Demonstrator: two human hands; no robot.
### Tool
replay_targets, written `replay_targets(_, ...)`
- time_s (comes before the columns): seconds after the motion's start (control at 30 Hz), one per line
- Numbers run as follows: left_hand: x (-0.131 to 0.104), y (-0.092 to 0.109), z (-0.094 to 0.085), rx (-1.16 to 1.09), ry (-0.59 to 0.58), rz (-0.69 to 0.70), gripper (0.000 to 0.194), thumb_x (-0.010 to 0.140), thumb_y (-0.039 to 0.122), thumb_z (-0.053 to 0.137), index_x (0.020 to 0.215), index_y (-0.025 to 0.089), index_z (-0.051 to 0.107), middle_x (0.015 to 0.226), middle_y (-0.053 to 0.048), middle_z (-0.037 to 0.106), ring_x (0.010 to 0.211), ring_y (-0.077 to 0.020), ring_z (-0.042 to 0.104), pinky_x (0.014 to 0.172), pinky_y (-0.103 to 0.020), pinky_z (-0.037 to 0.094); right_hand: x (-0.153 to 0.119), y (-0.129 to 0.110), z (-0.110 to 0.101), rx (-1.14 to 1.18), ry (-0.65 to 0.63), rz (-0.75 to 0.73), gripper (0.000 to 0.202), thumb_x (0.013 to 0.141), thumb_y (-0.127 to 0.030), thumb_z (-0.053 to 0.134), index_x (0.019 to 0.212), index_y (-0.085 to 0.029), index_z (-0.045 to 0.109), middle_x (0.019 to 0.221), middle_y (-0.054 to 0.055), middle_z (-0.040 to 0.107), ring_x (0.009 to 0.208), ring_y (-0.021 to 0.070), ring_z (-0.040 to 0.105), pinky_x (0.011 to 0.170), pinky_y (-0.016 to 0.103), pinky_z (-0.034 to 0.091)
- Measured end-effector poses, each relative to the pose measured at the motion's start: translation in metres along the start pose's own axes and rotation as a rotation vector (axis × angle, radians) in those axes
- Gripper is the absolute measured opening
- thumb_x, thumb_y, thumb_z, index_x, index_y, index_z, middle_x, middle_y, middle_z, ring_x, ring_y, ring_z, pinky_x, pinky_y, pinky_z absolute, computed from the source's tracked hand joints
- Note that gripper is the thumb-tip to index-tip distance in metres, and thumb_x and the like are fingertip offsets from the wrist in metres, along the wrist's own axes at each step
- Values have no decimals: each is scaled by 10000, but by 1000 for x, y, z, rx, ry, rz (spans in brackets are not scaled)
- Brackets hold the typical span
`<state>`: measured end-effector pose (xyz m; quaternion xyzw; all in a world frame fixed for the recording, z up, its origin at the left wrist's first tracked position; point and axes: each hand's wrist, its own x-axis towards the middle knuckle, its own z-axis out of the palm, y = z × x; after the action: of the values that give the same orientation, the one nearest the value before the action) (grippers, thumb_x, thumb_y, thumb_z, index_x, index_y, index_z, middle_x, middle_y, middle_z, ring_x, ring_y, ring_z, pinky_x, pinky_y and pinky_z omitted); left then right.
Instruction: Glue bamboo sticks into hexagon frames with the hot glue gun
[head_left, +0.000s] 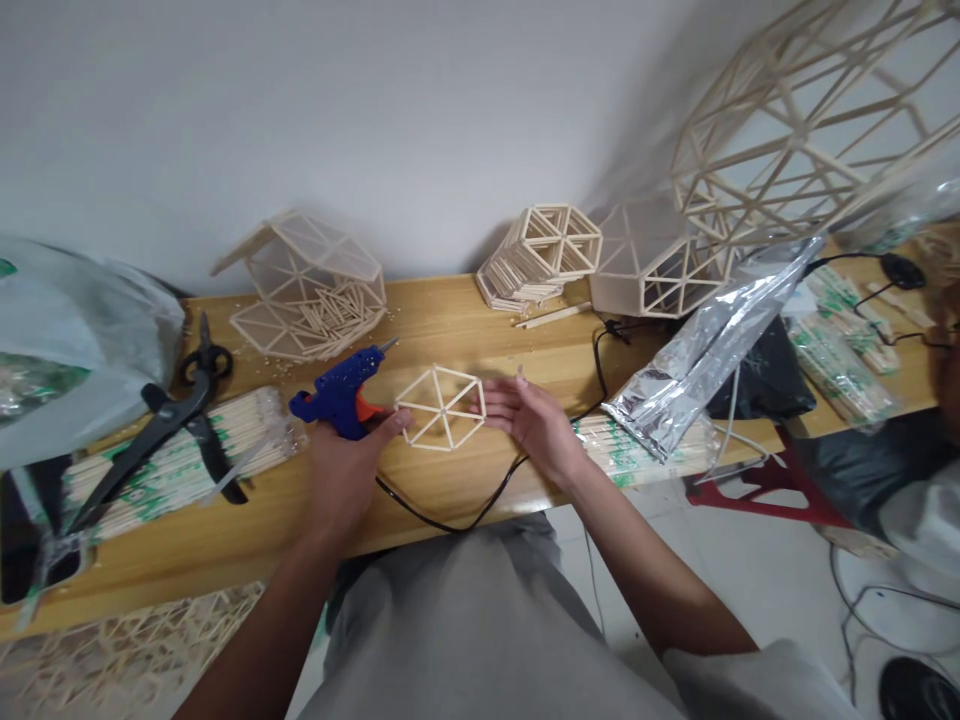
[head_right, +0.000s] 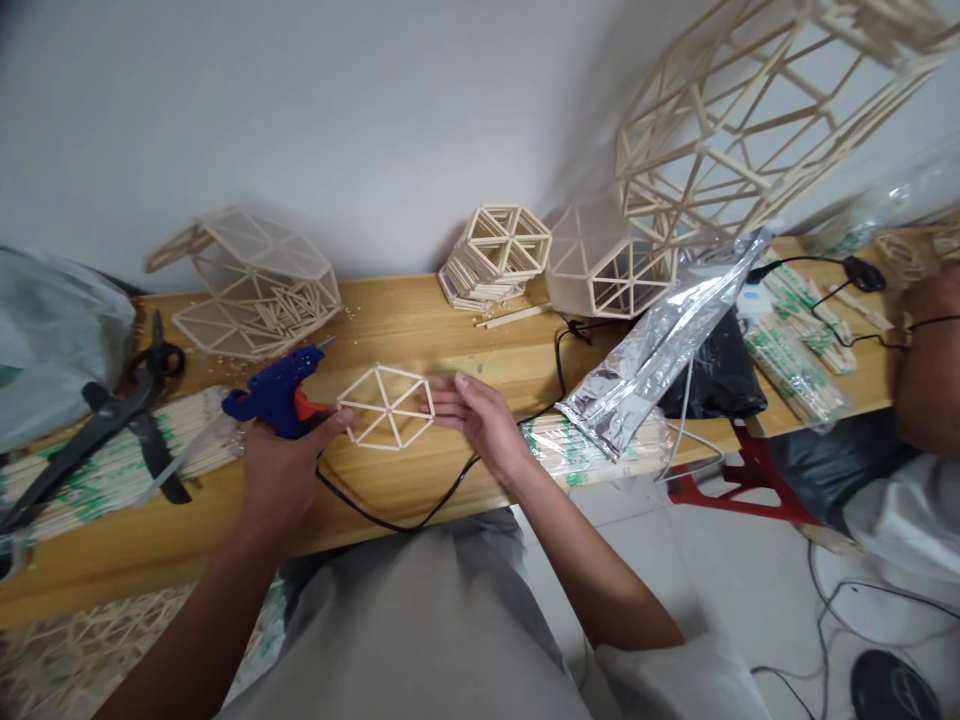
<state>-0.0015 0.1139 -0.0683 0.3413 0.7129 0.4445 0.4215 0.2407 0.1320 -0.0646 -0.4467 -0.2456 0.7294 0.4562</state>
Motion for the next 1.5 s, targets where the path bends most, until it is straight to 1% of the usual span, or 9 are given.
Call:
replay_targets(0.1, 0, 12, -8, 37, 33, -4, 303, 642, 366, 954, 803, 187, 771, 823, -57, 804, 797, -245, 766, 717, -335, 618, -9, -24, -15, -181, 127, -120, 582, 750, -809, 817, 842, -235, 775, 802, 46, 786, 683, 199, 719, 671, 323, 582)
replay_targets(0.23, 0, 25, -15, 61, 48, 28, 321, 616, 419, 950, 750, 195, 763, 788, -53, 795, 802, -263, 767, 746, -367, 637, -30, -71, -37, -559, 274, -278, 747, 894, -859, 613, 482, -240, 543, 397, -14, 449, 375, 118, 399, 408, 293, 296)
replay_targets(0.37, -1, 30, -15, 63, 93, 2, 322, 570, 424, 950, 728, 214, 764, 794, -42, 805, 833, -277, 772, 809, -396, 644, -43, -104, -52, -565, 475, -635, 742, 858, -742, 774, 427, -247, 426, 379, -51, 349, 358, 91, 270, 399, 304, 134)
replay_targets(0.53, -1, 32, -12, 55, 99, 3, 293, 575, 409, 914, 703, 210, 742, 750, -44, 784, 800, -265, 768, 781, -374, 637, -38, -101, -54, -444, 532, -858, 719, 721, -595, 947, 454, -242, 381, 414, -102, 303, 377, 68, 220, 386, 278, 168)
replay_targets(0.7, -1, 31, -7, -55, 100, -17, 364, 533, 406, 939, 726, 238, 679, 729, -23, 782, 761, -265, 765, 767, -394, 638, -26, -71, -39, -340, 447, -743, 695, 684, -522, 988, 594, -259, 350, 495, -117, 364, 428, 86, 357, 425, 240, 334)
replay_targets(0.83, -1, 24, -2, -93, 52, -31, 421, 525, 440, 967, 749, 229, 680, 740, -23, 784, 756, -268, 768, 774, -406, 643, -20, -42, -10, -289, 262, -501, 516, 650, -452, 1020, 765, -253, 558, 733, -63, 645, 694, 124, 634, 711, 260, 544)
replay_targets(0.93, -1, 15, 2, -84, 35, -30, 450, 540, 468, 975, 795, 208, 711, 789, -39, 797, 791, -271, 772, 803, -411, 635, -16, -21, 13, -301, 117, -268, 503, 624, -419, 1032, 921, -264, 657, 937, -8, 773, 907, 174, 730, 893, 327, 584)
replay_targets(1.1, 0, 2, 8, -5, 14, 3, 383, 633, 477, 930, 818, 196, 747, 857, -62, 803, 822, -250, 755, 803, -375, 615, -4, 2, 29, -243, 41, -58, 531, 548, -401, 1049, 939, -249, 723, 972, 18, 819, 959, 218, 764, 944, 368, 589)
replay_targets(1.5, -6, -9, 15, -1, 12, -55, 415, 591, 480, 957, 847, 221, 758, 872, -57, 818, 844, -296, 774, 798, -420, 633, 3, 7, 30, -216, 98, -5, 354, 567, -426, 1027, 786, -228, 831, 762, -19, 752, 721, 150, 633, 786, 309, 490)
